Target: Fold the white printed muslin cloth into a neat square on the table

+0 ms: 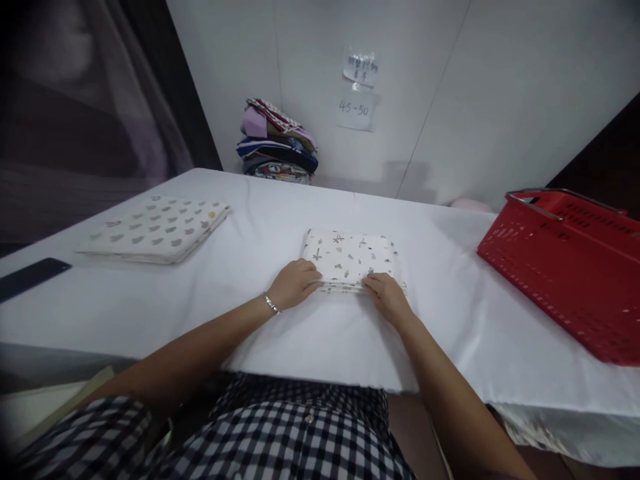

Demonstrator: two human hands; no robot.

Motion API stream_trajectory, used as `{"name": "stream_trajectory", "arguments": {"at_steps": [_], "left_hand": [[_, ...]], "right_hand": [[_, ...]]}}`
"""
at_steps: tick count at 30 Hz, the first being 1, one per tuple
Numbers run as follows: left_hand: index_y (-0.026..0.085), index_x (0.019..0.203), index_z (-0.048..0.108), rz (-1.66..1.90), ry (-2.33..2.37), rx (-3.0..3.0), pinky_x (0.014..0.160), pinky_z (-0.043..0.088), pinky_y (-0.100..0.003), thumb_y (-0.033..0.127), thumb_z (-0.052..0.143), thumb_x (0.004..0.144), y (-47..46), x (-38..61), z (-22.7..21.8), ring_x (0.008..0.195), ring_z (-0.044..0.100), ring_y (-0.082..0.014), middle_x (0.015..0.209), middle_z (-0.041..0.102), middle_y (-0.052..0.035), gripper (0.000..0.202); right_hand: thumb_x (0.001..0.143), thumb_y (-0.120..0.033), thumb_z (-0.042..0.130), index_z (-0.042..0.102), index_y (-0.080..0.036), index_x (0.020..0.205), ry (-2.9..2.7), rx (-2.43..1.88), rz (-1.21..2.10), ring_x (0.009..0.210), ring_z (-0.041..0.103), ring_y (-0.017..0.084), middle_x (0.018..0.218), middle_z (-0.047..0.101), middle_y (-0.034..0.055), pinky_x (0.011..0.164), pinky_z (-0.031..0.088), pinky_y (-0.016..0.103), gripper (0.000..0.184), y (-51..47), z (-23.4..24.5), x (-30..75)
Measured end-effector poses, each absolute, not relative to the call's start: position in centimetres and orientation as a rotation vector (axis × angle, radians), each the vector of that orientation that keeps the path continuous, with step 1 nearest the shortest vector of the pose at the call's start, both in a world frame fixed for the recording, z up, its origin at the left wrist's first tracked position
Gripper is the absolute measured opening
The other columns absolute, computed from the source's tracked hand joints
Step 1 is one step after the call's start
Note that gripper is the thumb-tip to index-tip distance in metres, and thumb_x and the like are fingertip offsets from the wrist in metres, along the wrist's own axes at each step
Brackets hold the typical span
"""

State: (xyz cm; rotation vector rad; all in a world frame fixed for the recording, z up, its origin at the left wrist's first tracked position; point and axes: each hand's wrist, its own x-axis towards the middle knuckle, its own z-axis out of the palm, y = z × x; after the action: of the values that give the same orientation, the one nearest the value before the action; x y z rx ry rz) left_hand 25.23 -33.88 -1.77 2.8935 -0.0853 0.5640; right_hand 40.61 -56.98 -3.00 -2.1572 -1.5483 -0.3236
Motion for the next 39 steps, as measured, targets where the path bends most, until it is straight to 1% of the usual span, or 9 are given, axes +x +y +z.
{"name": "stream_trajectory", "arguments": {"at_steps": [6,11,14,18,23,25,32,35,39], "left_hand": [[0.019,0.079,0.063,0.405,-0.071,2.966,0.069,0.036,-0.033,0.026,0.048,0.088,-35.6,26.8,-1.3,0.081,0.050,-0.0189,0.083,0.059,-0.0048,0.019],[0.018,0.076,0.062,0.413,-0.119,3.001,0.066,0.035,-0.032,0.024,0.048,0.088,-35.6,27.0,-1.5,0.077,0.050,-0.0181,0.081,0.058,-0.0050,0.020],[0.017,0.072,0.060,0.471,-0.131,3.012,0.065,0.034,-0.031,0.022,0.044,0.090,-35.5,27.0,-1.9,0.075,0.049,-0.0174,0.078,0.057,-0.0051,0.025],[0.017,0.076,0.060,0.550,-0.142,3.026,0.066,0.035,-0.031,0.021,0.041,0.091,-35.3,26.7,-2.7,0.077,0.048,-0.0175,0.079,0.057,-0.0052,0.025],[0.019,0.087,0.061,0.571,-0.218,2.929,0.070,0.036,-0.032,0.032,0.043,0.091,-35.0,26.4,-3.1,0.080,0.048,-0.0175,0.085,0.056,-0.0050,0.022],[0.019,0.090,0.061,0.565,-0.217,2.921,0.071,0.037,-0.032,0.034,0.044,0.091,-35.0,26.4,-3.1,0.081,0.049,-0.0177,0.086,0.056,-0.0049,0.022],[0.018,0.084,0.061,0.572,-0.161,2.950,0.069,0.036,-0.032,0.028,0.039,0.093,-35.2,26.8,-3.4,0.079,0.049,-0.0178,0.083,0.058,-0.0057,0.025],[0.017,0.081,0.060,0.599,-0.149,2.981,0.068,0.035,-0.032,0.028,0.039,0.093,-35.2,27.0,-3.6,0.078,0.048,-0.0177,0.082,0.058,-0.0052,0.026],[0.016,0.078,0.058,0.644,-0.148,3.001,0.067,0.034,-0.031,0.026,0.039,0.094,-35.2,27.0,-3.7,0.078,0.048,-0.0177,0.081,0.058,-0.0051,0.026]], "right_hand": [[0.090,-0.020,0.044,0.067,-0.020,0.096,-1.664,-2.200,-0.307,0.088,0.056,0.022,0.097,0.065,0.0083,0.072,0.048,0.035,0.024,-56.3,-2.7,40.8],[0.090,-0.018,0.041,0.067,-0.019,0.089,-1.690,-2.219,-0.341,0.081,0.055,0.021,0.089,0.065,0.0078,0.069,0.045,0.033,0.026,-56.0,-2.4,40.8],[0.090,-0.017,0.041,0.066,-0.019,0.090,-1.645,-2.221,-0.442,0.082,0.055,0.021,0.089,0.064,0.0084,0.072,0.043,0.034,0.025,-56.0,-2.7,40.8],[0.090,-0.016,0.041,0.065,-0.018,0.096,-1.660,-2.189,-0.487,0.087,0.055,0.022,0.095,0.064,0.0101,0.074,0.044,0.036,0.025,-56.3,-3.5,40.7],[0.091,-0.022,0.042,0.063,-0.022,0.106,-1.682,-2.152,-0.392,0.090,0.056,0.022,0.101,0.063,0.0087,0.075,0.046,0.036,0.026,-56.9,-3.8,40.8],[0.091,-0.023,0.043,0.062,-0.022,0.108,-1.691,-2.142,-0.361,0.092,0.056,0.022,0.102,0.063,0.0090,0.076,0.046,0.036,0.026,-57.1,-3.7,40.9],[0.093,-0.025,0.038,0.064,-0.022,0.105,-1.648,-2.146,-0.338,0.089,0.056,0.022,0.097,0.063,0.0082,0.074,0.047,0.036,0.029,-56.8,-3.3,40.8],[0.093,-0.024,0.037,0.064,-0.020,0.104,-1.646,-2.137,-0.385,0.087,0.056,0.021,0.095,0.063,0.0088,0.074,0.047,0.035,0.029,-56.6,-3.5,40.8],[0.092,-0.023,0.037,0.063,-0.019,0.105,-1.609,-2.150,-0.476,0.089,0.055,0.022,0.098,0.063,0.0096,0.077,0.047,0.037,0.029,-56.6,-4.1,40.7]]}}
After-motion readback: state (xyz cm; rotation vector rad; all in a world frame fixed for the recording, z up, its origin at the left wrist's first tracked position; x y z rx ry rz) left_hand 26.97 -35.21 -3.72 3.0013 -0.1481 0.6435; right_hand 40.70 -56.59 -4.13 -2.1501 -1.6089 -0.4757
